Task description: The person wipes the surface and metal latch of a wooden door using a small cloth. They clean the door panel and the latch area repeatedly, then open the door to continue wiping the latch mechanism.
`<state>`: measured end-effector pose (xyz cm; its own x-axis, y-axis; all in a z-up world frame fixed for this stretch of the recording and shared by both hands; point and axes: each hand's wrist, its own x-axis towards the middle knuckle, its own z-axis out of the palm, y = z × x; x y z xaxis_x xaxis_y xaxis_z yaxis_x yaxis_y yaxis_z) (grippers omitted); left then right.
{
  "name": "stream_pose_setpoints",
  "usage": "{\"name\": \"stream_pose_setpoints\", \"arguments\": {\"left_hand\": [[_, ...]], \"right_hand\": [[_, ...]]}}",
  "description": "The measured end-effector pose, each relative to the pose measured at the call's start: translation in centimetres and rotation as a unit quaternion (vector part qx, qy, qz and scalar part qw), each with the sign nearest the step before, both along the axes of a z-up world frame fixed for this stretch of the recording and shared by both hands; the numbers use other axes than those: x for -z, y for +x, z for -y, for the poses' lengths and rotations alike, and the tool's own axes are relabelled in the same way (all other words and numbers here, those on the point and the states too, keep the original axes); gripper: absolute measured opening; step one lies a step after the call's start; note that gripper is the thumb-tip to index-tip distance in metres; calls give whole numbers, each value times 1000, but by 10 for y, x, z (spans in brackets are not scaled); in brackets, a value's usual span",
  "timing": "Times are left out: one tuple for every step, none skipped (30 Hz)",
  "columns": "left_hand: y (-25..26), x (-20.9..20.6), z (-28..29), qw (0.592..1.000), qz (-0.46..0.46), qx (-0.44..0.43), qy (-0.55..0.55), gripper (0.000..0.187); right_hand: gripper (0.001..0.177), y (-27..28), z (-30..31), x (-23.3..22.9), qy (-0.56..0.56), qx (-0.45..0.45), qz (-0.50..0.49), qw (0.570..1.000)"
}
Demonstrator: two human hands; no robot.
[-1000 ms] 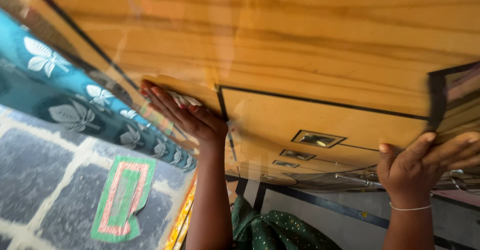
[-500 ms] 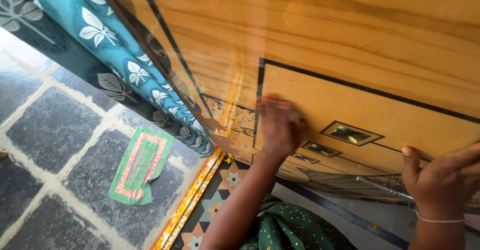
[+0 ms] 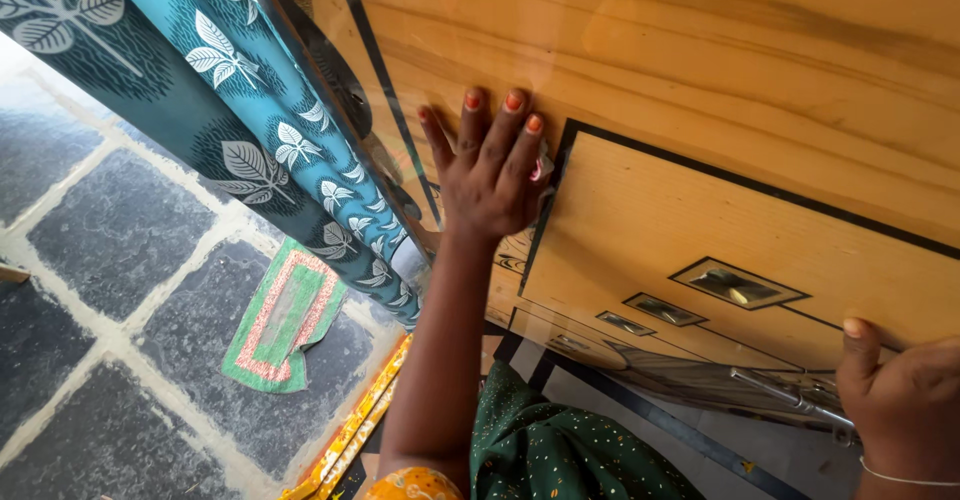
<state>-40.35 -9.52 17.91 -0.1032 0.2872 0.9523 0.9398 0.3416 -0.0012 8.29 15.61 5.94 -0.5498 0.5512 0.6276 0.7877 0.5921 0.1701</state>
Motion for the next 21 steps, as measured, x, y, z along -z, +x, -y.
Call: {"name": "stream_pose_setpoints", "arguments": {"left_hand": [[-8, -5, 1, 1000, -20, -8, 4, 56], [-16, -10, 3, 999, -41, -15, 8, 55], [-24, -15, 5, 998, -62, -23, 12, 55], [-33, -20, 8, 998, -43, -31, 21, 52], [-40, -23, 13, 999, -22, -38, 29, 50], [-47, -26, 17, 998, -1, -45, 37, 48], [-54, -27, 18, 996, 18, -42, 74, 49], [-61, -28, 19, 992, 38, -38, 110, 51], [-68, -28, 21, 987, 54, -34, 148, 53], [-74, -27, 22, 977, 102, -25, 186, 51], [-78, -23, 25, 964, 150, -15, 221, 50], [-82, -18, 27, 950, 181, 9, 253, 52], [-85, -12, 29, 934, 211, 34, 287, 54], [-88, -4, 30, 918, 223, 73, 319, 59], [-88, 5, 29, 909, 235, 78, 335, 61], [-89, 15, 29, 900, 245, 83, 350, 64], [-85, 29, 31, 901, 253, 52, 348, 64], [-80, 43, 33, 901, 261, 22, 345, 64], [-75, 57, 32, 898, 276, 20, 341, 64], [-69, 70, 29, 895, 291, 17, 336, 65], [-61, 84, 26, 892, 307, 15, 332, 65]], "right_hand": [[60, 3, -2, 3, 4, -8, -4, 1000], [60, 4, -4, 6, 4, -21, -14, 1000], [61, 4, -5, 7, 5, -33, -24, 999], [62, 2, -6, 8, 3, -52, -39, 998], [63, 3, -4, 7, -1, -40, -35, 999], [63, 3, -2, 6, -6, -27, -31, 999], [64, 3, 0, 4, -11, 15, -9, 1000], [65, 4, 2, 0, -3, 31, 3, 1000], [65, 2, 4, -2, 5, 46, 13, 999], [64, 1, 5, -5, 25, 36, 11, 999], [63, 0, 8, -7, 33, 27, 9, 999], [62, -1, 10, -8, 41, 18, 7, 999], [61, -2, 11, -9, 38, 11, 3, 999], [61, -2, 13, -10, 40, 9, 3, 999], [61, -1, 13, -12, 42, 8, 3, 999], [62, -2, 12, -12, 50, 11, 6, 999], [63, -2, 13, -11, 39, 3, -3, 999], [64, -3, 13, -10, 28, -4, -13, 1000], [64, -3, 14, -9, 0, -23, -36, 999], [64, -4, 14, -9, 1, -20, -35, 999], [64, -4, 14, -9, 2, -17, -33, 999]]}}
